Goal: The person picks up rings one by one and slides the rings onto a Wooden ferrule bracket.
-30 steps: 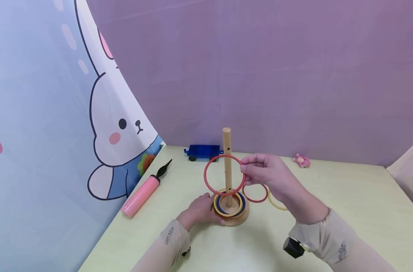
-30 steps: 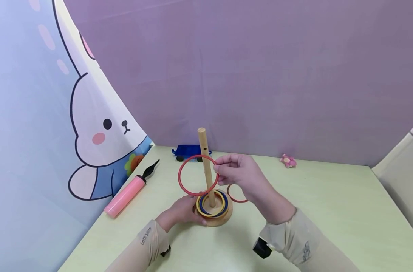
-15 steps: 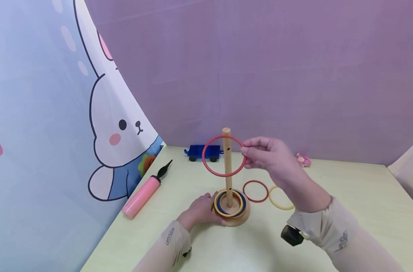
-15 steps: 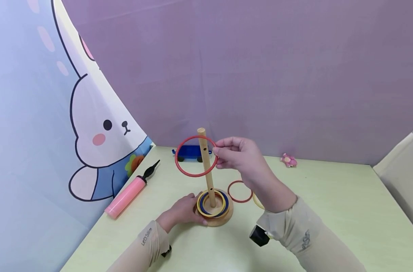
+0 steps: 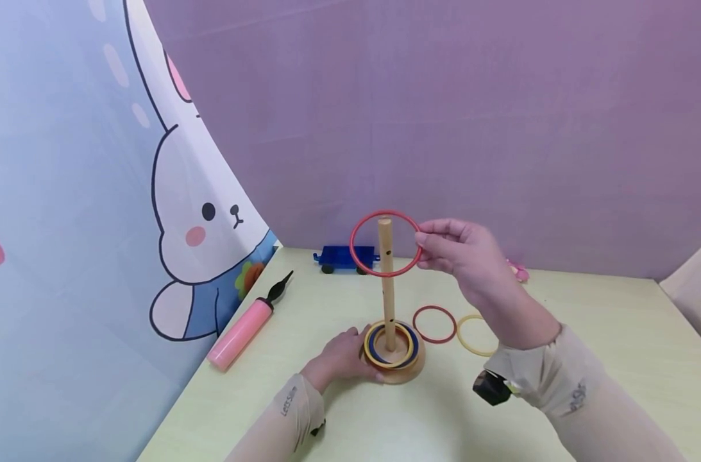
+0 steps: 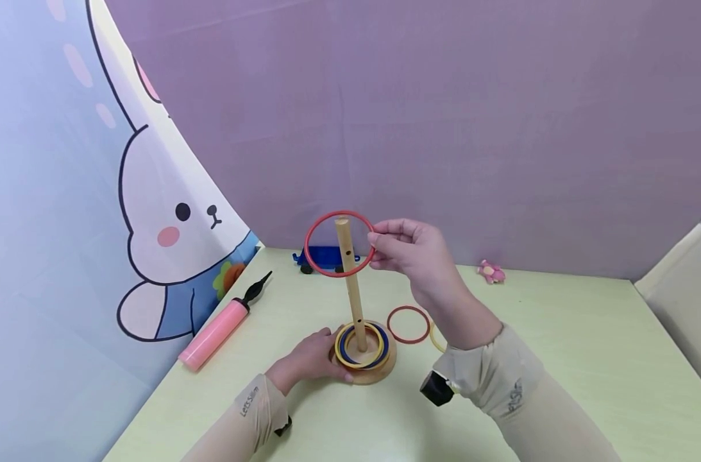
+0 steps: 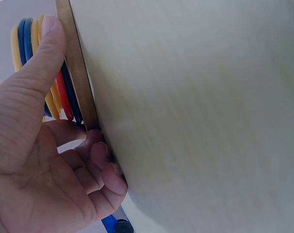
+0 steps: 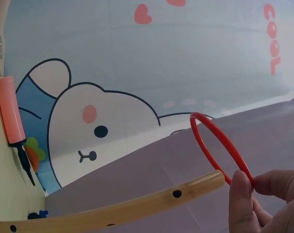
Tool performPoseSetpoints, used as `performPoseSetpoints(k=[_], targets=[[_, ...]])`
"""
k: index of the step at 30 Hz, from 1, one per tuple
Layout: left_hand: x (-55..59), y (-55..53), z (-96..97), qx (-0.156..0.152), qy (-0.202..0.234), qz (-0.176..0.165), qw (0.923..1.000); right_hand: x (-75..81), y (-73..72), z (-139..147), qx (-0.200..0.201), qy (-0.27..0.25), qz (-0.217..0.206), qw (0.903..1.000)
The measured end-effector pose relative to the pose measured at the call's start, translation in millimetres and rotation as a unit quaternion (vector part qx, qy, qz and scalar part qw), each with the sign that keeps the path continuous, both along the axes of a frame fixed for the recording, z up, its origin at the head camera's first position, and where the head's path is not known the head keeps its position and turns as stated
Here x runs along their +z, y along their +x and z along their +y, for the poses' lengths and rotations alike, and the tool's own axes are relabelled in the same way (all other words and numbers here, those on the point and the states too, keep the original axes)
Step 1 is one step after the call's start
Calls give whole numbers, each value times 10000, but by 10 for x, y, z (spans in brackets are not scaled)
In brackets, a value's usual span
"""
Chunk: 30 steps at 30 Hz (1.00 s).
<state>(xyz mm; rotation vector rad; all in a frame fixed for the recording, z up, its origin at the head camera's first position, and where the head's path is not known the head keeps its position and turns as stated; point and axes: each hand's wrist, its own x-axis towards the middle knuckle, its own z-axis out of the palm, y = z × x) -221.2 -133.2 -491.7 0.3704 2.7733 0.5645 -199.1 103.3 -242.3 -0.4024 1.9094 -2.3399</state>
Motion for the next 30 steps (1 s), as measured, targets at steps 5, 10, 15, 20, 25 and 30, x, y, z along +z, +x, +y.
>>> performPoseSetpoints(k=[5, 10, 15, 20, 25, 30], targets=[[3, 7, 3, 10, 20, 13, 10000, -10, -20, 10, -58, -12, -74, 10000], [3, 10, 10, 27, 54, -16, 10000, -33, -33, 27, -101, -45, -142, 9998], [6, 5, 9, 12, 28, 16, 10000, -78, -54, 41, -165, 27, -255, 9995], [8, 8, 3, -21, 23, 30, 10000, -145, -69, 39, -225, 95, -424, 9988], [11, 7, 6, 20, 88, -58, 9999, -230, -66, 44, -198, 35, -466, 9987], [12, -3, -3, -25, 111, -9, 9999, -322, -62, 54, -181, 49, -526, 9984]])
